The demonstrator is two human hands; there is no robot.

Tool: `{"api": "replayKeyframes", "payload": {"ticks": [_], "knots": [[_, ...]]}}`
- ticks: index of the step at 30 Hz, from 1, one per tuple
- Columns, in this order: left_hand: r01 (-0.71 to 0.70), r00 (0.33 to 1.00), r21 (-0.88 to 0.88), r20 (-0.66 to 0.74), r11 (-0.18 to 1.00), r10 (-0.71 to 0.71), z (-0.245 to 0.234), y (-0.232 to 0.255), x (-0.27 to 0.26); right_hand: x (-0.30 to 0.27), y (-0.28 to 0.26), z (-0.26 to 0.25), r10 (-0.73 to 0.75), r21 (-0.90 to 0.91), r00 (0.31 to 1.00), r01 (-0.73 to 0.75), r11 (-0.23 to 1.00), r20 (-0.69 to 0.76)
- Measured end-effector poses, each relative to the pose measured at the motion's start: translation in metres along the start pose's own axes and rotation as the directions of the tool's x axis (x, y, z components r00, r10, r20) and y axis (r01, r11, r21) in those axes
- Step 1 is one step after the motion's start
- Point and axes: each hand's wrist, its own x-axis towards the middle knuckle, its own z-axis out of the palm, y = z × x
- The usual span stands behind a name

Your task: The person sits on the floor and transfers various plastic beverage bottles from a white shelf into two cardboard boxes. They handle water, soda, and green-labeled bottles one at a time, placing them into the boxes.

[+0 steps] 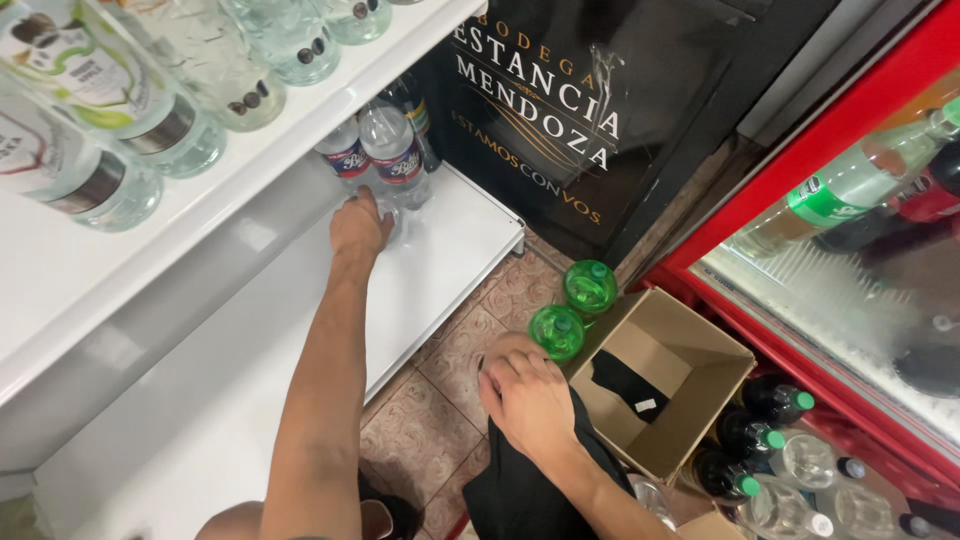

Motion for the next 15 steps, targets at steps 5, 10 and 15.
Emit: {"api": "replayKeyframes", "payload": {"ticks": [5, 10, 15], "knots": [[0.288, 0.954, -0.33, 0.184, 0.899, -0.238, -0.022, -0.018, -0.036, 0.006, -0.016, -0.011, -0.035, 0.027, 0.999, 0.035, 0.999, 0.013], [0.067, 0.998, -0.188, -0.009, 0.98, -0.07, -0.018, -0.025, -0.072, -0.008, -0.027, 0.008, -0.063, -0.016, 0.998, 0.064, 0.998, 0.011], [0.025, 0.999, -0.073, -0.033, 0.997, -0.027, -0.019, -0.022, -0.104, -0.014, -0.045, 0.005, -0.09, -0.037, 0.996, 0.091, 0.995, 0.021]]}}
